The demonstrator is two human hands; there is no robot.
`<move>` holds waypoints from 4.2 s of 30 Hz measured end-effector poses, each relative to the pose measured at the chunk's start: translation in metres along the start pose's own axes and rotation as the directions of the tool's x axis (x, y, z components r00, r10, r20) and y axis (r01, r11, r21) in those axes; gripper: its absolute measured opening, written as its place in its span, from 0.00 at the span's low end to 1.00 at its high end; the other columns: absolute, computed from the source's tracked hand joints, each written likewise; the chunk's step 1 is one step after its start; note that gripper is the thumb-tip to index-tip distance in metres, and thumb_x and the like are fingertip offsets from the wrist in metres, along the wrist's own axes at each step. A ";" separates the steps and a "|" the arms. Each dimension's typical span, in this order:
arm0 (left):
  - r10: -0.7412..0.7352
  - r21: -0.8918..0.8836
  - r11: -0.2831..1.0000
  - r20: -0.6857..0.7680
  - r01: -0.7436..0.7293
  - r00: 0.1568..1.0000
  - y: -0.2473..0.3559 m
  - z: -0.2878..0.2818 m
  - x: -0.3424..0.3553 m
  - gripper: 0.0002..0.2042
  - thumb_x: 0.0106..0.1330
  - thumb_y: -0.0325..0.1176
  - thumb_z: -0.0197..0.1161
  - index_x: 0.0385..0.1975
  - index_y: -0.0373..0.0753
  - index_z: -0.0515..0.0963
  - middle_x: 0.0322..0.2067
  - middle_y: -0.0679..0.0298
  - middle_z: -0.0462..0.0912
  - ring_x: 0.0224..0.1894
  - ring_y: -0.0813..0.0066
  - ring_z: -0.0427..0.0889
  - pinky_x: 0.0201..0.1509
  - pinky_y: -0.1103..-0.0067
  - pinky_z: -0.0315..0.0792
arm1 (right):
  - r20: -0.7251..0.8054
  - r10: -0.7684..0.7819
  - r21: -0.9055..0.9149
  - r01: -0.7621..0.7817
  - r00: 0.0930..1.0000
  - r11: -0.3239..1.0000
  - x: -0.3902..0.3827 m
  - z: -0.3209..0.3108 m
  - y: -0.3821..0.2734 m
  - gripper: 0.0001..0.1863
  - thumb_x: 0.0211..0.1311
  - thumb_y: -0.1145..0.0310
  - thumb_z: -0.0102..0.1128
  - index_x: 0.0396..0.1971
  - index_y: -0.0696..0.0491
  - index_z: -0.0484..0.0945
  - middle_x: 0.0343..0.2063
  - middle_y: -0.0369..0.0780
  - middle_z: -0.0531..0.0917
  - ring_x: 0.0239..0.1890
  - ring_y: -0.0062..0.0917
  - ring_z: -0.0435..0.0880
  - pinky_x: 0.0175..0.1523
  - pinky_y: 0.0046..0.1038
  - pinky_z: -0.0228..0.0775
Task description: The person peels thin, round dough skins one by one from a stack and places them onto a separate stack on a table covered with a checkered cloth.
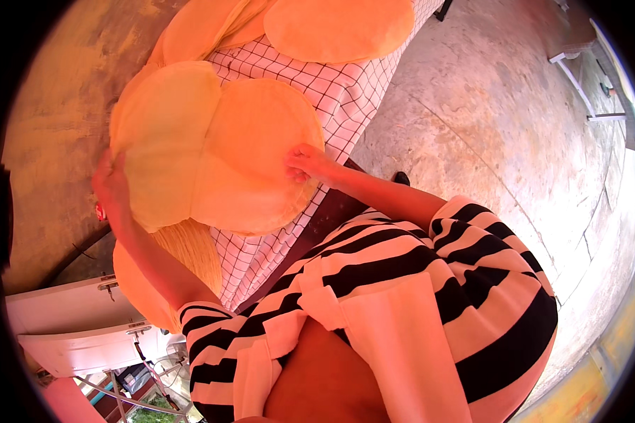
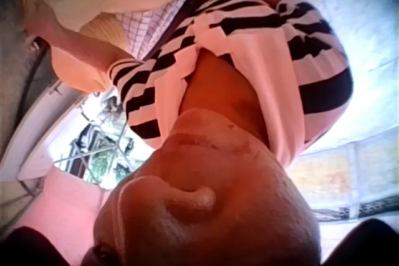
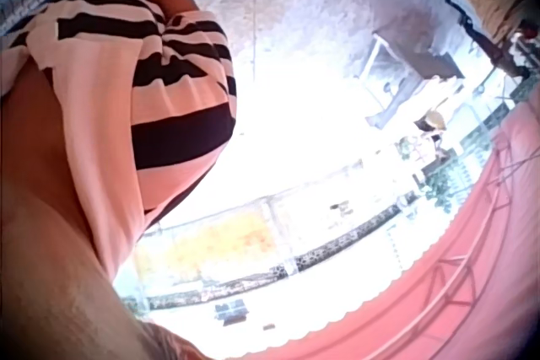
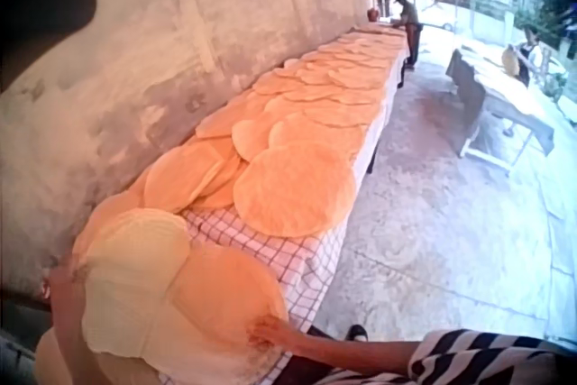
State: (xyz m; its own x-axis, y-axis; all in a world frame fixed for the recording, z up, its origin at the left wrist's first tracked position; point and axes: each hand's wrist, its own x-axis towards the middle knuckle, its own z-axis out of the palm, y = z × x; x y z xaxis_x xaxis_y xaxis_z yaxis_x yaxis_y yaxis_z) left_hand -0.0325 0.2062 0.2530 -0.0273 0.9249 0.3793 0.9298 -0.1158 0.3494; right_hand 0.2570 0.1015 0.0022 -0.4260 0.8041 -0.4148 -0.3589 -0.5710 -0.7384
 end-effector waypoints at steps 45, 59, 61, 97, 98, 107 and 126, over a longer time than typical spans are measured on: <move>0.142 0.264 0.952 0.073 -0.156 0.987 0.104 0.175 -0.218 0.12 0.52 0.25 0.55 0.38 0.33 0.69 0.26 0.56 0.76 0.28 0.58 0.76 0.27 0.69 0.70 | -0.141 -0.153 -0.081 0.143 0.978 0.986 0.011 0.015 -0.029 0.06 0.58 0.70 0.49 0.29 0.58 0.68 0.22 0.41 0.78 0.22 0.25 0.80 0.25 0.23 0.73; -0.158 0.005 0.987 0.213 0.161 0.964 0.019 0.027 0.001 0.16 0.56 0.35 0.60 0.41 0.32 0.75 0.39 0.57 0.79 0.42 0.68 0.75 0.47 0.77 0.66 | -0.119 -0.150 -0.140 0.133 0.982 0.981 0.023 -0.009 0.002 0.25 0.61 0.58 0.50 0.52 0.59 0.58 0.33 0.39 0.76 0.35 0.22 0.77 0.38 0.22 0.70; -0.017 0.307 0.950 -0.123 0.054 0.992 0.004 -0.030 0.048 0.17 0.56 0.36 0.59 0.43 0.33 0.74 0.39 0.55 0.79 0.41 0.66 0.77 0.46 0.75 0.67 | -0.106 -0.175 -0.165 0.156 0.979 0.974 0.024 -0.007 0.006 0.25 0.61 0.59 0.50 0.51 0.60 0.57 0.31 0.39 0.76 0.33 0.21 0.77 0.35 0.21 0.70; 0.110 -0.048 0.992 -0.111 -0.116 0.988 0.070 0.199 -0.235 0.09 0.50 0.26 0.59 0.32 0.37 0.75 0.19 0.59 0.73 0.22 0.60 0.74 0.23 0.71 0.69 | -0.491 -0.253 -0.196 0.177 0.834 0.964 -0.010 -0.037 0.003 0.13 0.49 0.64 0.62 0.25 0.55 0.69 0.20 0.38 0.77 0.19 0.18 0.76 0.23 0.19 0.67; 0.108 -0.022 0.994 -0.100 -0.110 0.989 0.071 0.201 -0.235 0.09 0.49 0.25 0.58 0.32 0.37 0.75 0.19 0.59 0.73 0.22 0.60 0.74 0.23 0.71 0.69 | -0.488 -0.226 -0.216 0.134 0.843 0.967 -0.015 -0.032 0.004 0.13 0.49 0.64 0.62 0.24 0.55 0.69 0.19 0.37 0.77 0.18 0.18 0.76 0.22 0.19 0.67; 0.094 0.053 0.994 -0.067 -0.091 0.993 0.078 0.204 -0.236 0.08 0.52 0.29 0.61 0.31 0.36 0.75 0.19 0.57 0.74 0.22 0.60 0.75 0.24 0.71 0.69 | -0.361 -0.180 -0.471 -0.012 0.915 0.882 -0.029 -0.022 0.018 0.14 0.49 0.63 0.60 0.17 0.57 0.69 0.15 0.37 0.76 0.16 0.19 0.74 0.23 0.20 0.67; 0.231 0.211 0.948 0.060 -0.239 0.971 0.106 0.200 -0.248 0.16 0.50 0.36 0.61 0.35 0.34 0.68 0.25 0.60 0.71 0.28 0.60 0.72 0.27 0.69 0.67 | -0.148 -0.101 0.129 0.120 0.984 0.984 -0.026 -0.001 0.015 0.06 0.57 0.68 0.53 0.28 0.55 0.71 0.25 0.35 0.75 0.29 0.18 0.76 0.30 0.21 0.69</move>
State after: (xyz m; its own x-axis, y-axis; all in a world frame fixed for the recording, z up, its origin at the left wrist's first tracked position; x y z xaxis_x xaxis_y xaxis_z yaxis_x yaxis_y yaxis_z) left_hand 0.1459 0.0371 0.0249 0.2104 0.8931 0.3976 0.9653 -0.2542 0.0601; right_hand 0.2634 0.0724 0.0015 -0.2601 0.8733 -0.4120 -0.5114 -0.4865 -0.7084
